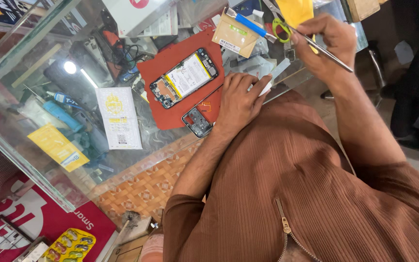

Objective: The person applies adhesive tape to the edges of a disassembled smartphone, then aligns and presses the back cover onto the frame. They use a plastic pry tool to separate the back cover again, remove the tape, and reposition the cover. The person repeats alignment and pressing actions on the back cover throughout the clip.

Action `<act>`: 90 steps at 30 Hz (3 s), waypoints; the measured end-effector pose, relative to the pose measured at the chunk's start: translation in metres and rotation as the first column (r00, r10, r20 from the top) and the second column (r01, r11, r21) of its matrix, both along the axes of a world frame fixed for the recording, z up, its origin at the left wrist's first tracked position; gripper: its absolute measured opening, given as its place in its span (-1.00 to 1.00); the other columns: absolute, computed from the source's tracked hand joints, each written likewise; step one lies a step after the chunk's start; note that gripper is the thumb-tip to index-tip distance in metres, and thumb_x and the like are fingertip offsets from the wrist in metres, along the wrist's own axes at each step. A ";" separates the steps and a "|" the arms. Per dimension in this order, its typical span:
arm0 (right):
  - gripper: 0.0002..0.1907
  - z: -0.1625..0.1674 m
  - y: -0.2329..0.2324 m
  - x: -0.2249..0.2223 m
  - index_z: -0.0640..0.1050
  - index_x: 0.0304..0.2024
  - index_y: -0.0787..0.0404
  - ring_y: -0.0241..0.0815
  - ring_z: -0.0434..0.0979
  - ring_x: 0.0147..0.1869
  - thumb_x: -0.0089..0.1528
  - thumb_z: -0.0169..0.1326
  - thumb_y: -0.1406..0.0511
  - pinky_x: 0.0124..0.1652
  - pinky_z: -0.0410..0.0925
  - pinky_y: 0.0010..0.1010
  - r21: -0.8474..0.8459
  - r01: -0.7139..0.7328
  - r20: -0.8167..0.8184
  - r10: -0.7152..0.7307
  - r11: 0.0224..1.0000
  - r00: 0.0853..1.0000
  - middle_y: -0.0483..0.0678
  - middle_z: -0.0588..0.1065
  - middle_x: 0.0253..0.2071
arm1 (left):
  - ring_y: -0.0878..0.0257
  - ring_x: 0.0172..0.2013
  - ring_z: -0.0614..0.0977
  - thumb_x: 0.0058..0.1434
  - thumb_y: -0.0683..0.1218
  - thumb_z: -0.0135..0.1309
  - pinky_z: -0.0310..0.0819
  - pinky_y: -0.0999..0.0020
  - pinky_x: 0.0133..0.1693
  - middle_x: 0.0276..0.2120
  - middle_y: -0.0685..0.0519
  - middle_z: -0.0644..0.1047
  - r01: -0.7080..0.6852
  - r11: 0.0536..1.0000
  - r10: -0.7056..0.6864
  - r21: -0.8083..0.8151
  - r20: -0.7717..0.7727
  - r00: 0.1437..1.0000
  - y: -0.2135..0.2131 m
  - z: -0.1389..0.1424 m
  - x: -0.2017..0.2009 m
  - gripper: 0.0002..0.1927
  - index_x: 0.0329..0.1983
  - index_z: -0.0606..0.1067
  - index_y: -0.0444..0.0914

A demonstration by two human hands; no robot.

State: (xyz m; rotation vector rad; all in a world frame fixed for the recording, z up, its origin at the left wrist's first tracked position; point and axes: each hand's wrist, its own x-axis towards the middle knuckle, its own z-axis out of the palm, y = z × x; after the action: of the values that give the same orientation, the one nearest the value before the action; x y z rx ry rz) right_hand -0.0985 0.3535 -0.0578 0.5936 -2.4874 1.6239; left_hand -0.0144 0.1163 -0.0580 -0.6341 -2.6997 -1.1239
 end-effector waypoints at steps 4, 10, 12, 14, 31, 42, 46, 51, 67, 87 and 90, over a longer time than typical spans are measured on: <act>-0.89 -0.011 0.003 0.038 0.60 -0.20 0.27 -0.39 0.56 -0.29 0.37 0.32 0.43 -0.29 0.42 -0.58 0.120 -0.004 0.097 -0.008 0.993 0.995 -0.06 0.59 -0.27 | 0.11 -0.09 0.51 0.23 -0.06 0.28 0.31 0.07 0.06 -0.23 0.07 0.47 0.004 1.000 -0.004 0.001 -0.018 1.000 -0.001 -0.003 0.000 -0.58 0.15 0.52 -0.16; -0.81 -0.025 -0.018 0.080 0.52 -0.20 0.34 -0.17 0.56 -0.28 0.26 0.32 0.45 -0.28 0.40 -0.40 0.136 0.001 0.139 -0.020 0.991 0.990 0.05 0.54 -0.27 | 0.11 -0.08 0.51 0.22 -0.13 0.26 0.30 0.06 0.07 -0.22 0.07 0.46 0.026 1.000 -0.026 -0.012 -0.012 1.000 -0.002 -0.006 0.002 -0.55 0.19 0.52 -0.19; -0.82 -0.026 -0.021 0.079 0.51 -0.18 0.36 -0.09 0.59 -0.24 0.28 0.30 0.47 -0.24 0.42 -0.36 0.132 0.001 0.081 -0.012 0.991 0.997 0.08 0.54 -0.24 | 0.11 -0.08 0.50 0.20 -0.13 0.26 0.30 0.05 0.07 -0.22 0.08 0.46 0.020 1.000 -0.020 -0.007 -0.016 1.000 -0.002 -0.006 0.002 -0.53 0.20 0.51 -0.18; -0.81 -0.024 -0.023 0.079 0.49 -0.17 0.37 -0.08 0.61 -0.23 0.28 0.29 0.47 -0.24 0.43 -0.35 0.111 -0.005 0.076 -0.003 0.994 0.997 0.09 0.55 -0.22 | 0.11 -0.07 0.51 0.20 -0.13 0.26 0.30 0.05 0.08 -0.22 0.08 0.46 0.021 1.000 -0.021 -0.006 -0.016 1.000 -0.001 -0.006 0.002 -0.52 0.21 0.51 -0.18; -0.80 -0.016 -0.025 0.081 0.45 -0.26 0.41 0.00 0.59 -0.27 0.25 0.25 0.48 -0.29 0.41 -0.30 0.153 -0.024 0.117 0.006 0.988 0.993 0.13 0.52 -0.26 | 0.13 -0.08 0.51 0.21 -0.15 0.28 0.31 0.06 0.07 -0.21 0.10 0.46 0.032 0.999 -0.031 0.004 -0.033 0.999 -0.004 -0.007 0.000 -0.51 0.23 0.50 -0.17; -0.83 -0.033 -0.019 0.085 0.49 -0.21 0.37 -0.04 0.61 -0.21 0.29 0.26 0.47 -0.22 0.44 -0.33 0.088 0.010 0.111 -0.020 0.996 0.994 0.10 0.55 -0.22 | 0.13 -0.11 0.52 0.25 -0.09 0.29 0.30 0.08 0.05 -0.24 0.10 0.51 0.025 1.000 -0.024 0.014 -0.052 0.998 -0.005 -0.002 0.000 -0.60 0.13 0.52 -0.22; -0.79 -0.034 -0.021 0.084 0.45 -0.23 0.37 -0.05 0.61 -0.22 0.28 0.27 0.47 -0.24 0.43 -0.34 0.076 -0.020 0.110 0.011 0.997 0.994 0.11 0.55 -0.22 | 0.13 -0.13 0.53 0.23 -0.11 0.29 0.29 0.09 0.03 -0.26 0.09 0.52 0.034 0.999 -0.033 0.020 -0.049 0.998 -0.005 -0.001 0.000 -0.60 0.12 0.52 -0.25; -0.80 -0.027 -0.025 0.083 0.46 -0.23 0.38 -0.05 0.60 -0.29 0.27 0.27 0.47 -0.31 0.42 -0.34 0.105 -0.018 0.172 0.000 0.994 0.985 0.12 0.55 -0.24 | 0.14 -0.14 0.53 0.21 -0.12 0.30 0.29 0.09 0.04 -0.27 0.09 0.52 0.030 0.999 -0.029 0.023 -0.044 0.999 -0.005 0.000 0.001 -0.60 0.11 0.53 -0.24; -0.81 -0.035 -0.021 0.079 0.47 -0.26 0.38 -0.18 0.56 -0.31 0.26 0.28 0.48 -0.32 0.38 -0.41 0.044 -0.022 0.142 0.015 0.999 0.990 0.08 0.54 -0.30 | 0.11 -0.14 0.54 0.23 -0.13 0.30 0.31 0.07 0.07 -0.26 0.07 0.53 0.000 0.999 0.002 0.033 -0.049 0.999 -0.005 -0.001 0.006 -0.61 0.11 0.53 -0.24; -0.79 -0.032 -0.025 0.080 0.44 -0.25 0.37 -0.08 0.61 -0.27 0.27 0.27 0.48 -0.28 0.42 -0.37 0.117 -0.068 0.081 0.059 0.991 0.995 0.09 0.54 -0.28 | 0.12 -0.17 0.53 0.20 -0.15 0.31 0.33 0.11 0.04 -0.31 0.09 0.51 -0.013 0.999 0.015 0.044 -0.055 0.998 -0.006 0.000 0.008 -0.62 0.09 0.54 -0.25; -0.79 -0.035 -0.024 0.081 0.46 -0.22 0.38 -0.09 0.61 -0.27 0.26 0.28 0.47 -0.28 0.43 -0.36 0.087 -0.020 0.090 0.012 0.996 0.996 0.11 0.54 -0.25 | 0.13 -0.18 0.53 0.21 -0.15 0.32 0.34 0.11 0.04 -0.32 0.08 0.49 -0.017 0.998 0.021 0.055 -0.074 0.997 -0.006 0.001 0.008 -0.63 0.07 0.54 -0.26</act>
State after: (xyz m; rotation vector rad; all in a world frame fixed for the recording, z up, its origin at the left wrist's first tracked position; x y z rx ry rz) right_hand -0.0174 0.3295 -0.0926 0.5639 -2.6369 1.5874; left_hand -0.0064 0.1103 -0.0571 -0.6273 -2.5980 -1.1418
